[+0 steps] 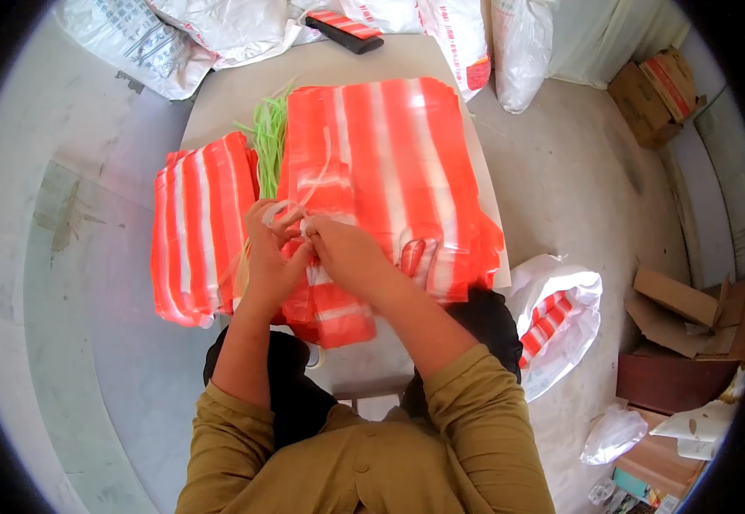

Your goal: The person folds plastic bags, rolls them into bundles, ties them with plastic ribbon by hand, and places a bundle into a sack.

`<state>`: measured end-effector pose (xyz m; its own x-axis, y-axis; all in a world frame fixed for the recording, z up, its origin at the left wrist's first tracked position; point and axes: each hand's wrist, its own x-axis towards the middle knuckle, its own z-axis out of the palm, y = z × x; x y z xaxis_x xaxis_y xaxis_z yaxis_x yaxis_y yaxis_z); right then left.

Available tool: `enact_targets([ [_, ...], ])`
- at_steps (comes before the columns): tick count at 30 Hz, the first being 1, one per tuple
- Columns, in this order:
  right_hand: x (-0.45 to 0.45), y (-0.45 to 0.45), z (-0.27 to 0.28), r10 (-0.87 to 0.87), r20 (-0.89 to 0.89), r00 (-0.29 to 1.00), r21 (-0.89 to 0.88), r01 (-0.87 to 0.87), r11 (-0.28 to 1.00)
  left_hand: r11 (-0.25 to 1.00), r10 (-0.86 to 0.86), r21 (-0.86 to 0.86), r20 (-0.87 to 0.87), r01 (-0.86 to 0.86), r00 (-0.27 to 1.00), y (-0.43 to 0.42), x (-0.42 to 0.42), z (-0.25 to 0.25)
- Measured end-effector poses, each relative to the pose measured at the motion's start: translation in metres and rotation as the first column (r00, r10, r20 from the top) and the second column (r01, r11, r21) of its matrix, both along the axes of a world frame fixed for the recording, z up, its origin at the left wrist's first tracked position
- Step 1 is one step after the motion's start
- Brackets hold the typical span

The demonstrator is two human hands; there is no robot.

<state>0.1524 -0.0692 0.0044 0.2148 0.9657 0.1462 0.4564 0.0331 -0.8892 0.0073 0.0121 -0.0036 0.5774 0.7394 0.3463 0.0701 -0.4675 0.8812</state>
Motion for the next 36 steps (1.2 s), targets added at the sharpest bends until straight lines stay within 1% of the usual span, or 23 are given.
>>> enact_targets([
  [1, 0.0, 0.0, -0.001, 0.0, -0.044, 0.999, -0.014, -0.001, 1.0, 0.999, 0.007, 0.04, 0.002, -0.007, 1.0, -0.001, 0.001, -0.003],
  [2, 0.001, 0.0, -0.003, -0.001, -0.087, 0.996, -0.029, -0.002, 1.0, 0.998, -0.001, 0.07, -0.045, 0.004, 0.999, 0.0, 0.001, -0.004],
  [4, 0.002, 0.002, -0.01, -0.024, -0.06, 0.998, 0.014, 0.025, 1.0, 0.991, -0.013, 0.127, -0.139, 0.031, 0.99, 0.002, 0.002, -0.004],
  [5, 0.002, 0.002, -0.012, -0.035, -0.047, 0.998, 0.036, 0.037, 0.999, 1.0, 0.001, 0.022, -0.123, 0.001, 0.992, 0.0, 0.003, -0.002],
  [7, 0.003, 0.002, -0.005, -0.032, -0.108, 0.994, 0.005, 0.033, 0.999, 0.98, 0.036, -0.19, -0.097, -0.054, 0.995, -0.006, 0.006, 0.003],
  [10, 0.005, 0.004, -0.009, -0.042, -0.191, 0.981, -0.035, 0.036, 0.999, 0.96, 0.159, -0.206, -0.153, -0.189, 0.975, -0.012, 0.007, 0.021],
  [13, 0.006, 0.004, -0.008, -0.04, -0.228, 0.973, -0.052, 0.029, 0.998, 0.945, 0.166, -0.255, -0.167, -0.205, 0.972, -0.006, 0.004, 0.005],
  [16, 0.007, 0.004, -0.011, -0.022, -0.229, 0.973, -0.025, 0.016, 1.0, 0.923, 0.051, -0.367, -0.171, -0.112, 0.984, 0.002, 0.001, -0.009],
  [17, 0.008, 0.005, -0.013, -0.014, -0.226, 0.974, -0.01, 0.012, 1.0, 0.925, 0.049, -0.362, -0.184, -0.115, 0.982, 0.002, 0.0, -0.011],
  [20, 0.006, 0.005, -0.016, -0.058, -0.148, 0.987, 0.039, 0.064, 0.997, 0.923, 0.052, -0.362, -0.212, -0.128, 0.976, 0.001, 0.0, -0.003],
  [22, 0.004, 0.002, -0.008, -0.055, -0.222, 0.974, -0.011, 0.054, 0.998, 0.913, 0.062, -0.382, -0.216, -0.143, 0.974, 0.002, 0.0, -0.003],
  [23, 0.003, 0.0, -0.003, -0.055, -0.258, 0.965, -0.035, 0.047, 0.998, 0.899, 0.039, -0.421, -0.2, -0.122, 0.979, 0.003, -0.001, -0.003],
  [26, 0.007, -0.002, 0.004, 0.04, -0.008, 0.999, 0.013, -0.04, 0.999, 0.85, -0.019, -0.523, -0.152, -0.064, 0.988, 0.005, -0.001, -0.001],
  [28, 0.003, 0.003, -0.006, -0.023, 0.089, 0.996, 0.252, -0.001, 0.968, 0.817, -0.045, -0.575, -0.125, -0.035, 0.991, 0.003, -0.001, 0.01],
  [29, 0.002, 0.005, -0.01, -0.062, 0.131, 0.989, 0.368, 0.009, 0.93, 0.825, -0.038, -0.565, -0.11, -0.031, 0.993, 0.003, -0.002, 0.006],
  [32, 0.003, 0.002, -0.013, -0.157, 0.258, 0.953, 0.371, 0.052, 0.927, 0.844, -0.035, -0.537, -0.086, -0.017, 0.996, 0.005, -0.005, -0.001],
  [35, 0.002, -0.002, -0.007, -0.153, 0.277, 0.949, 0.303, 0.065, 0.951, 0.856, -0.064, -0.517, -0.098, 0.005, 0.993, 0.005, -0.007, 0.004],
  [36, 0.002, -0.002, -0.006, -0.159, 0.266, 0.951, 0.307, 0.073, 0.949, 0.86, -0.07, -0.51, -0.098, 0.01, 0.993, 0.007, -0.008, 0.002],
])
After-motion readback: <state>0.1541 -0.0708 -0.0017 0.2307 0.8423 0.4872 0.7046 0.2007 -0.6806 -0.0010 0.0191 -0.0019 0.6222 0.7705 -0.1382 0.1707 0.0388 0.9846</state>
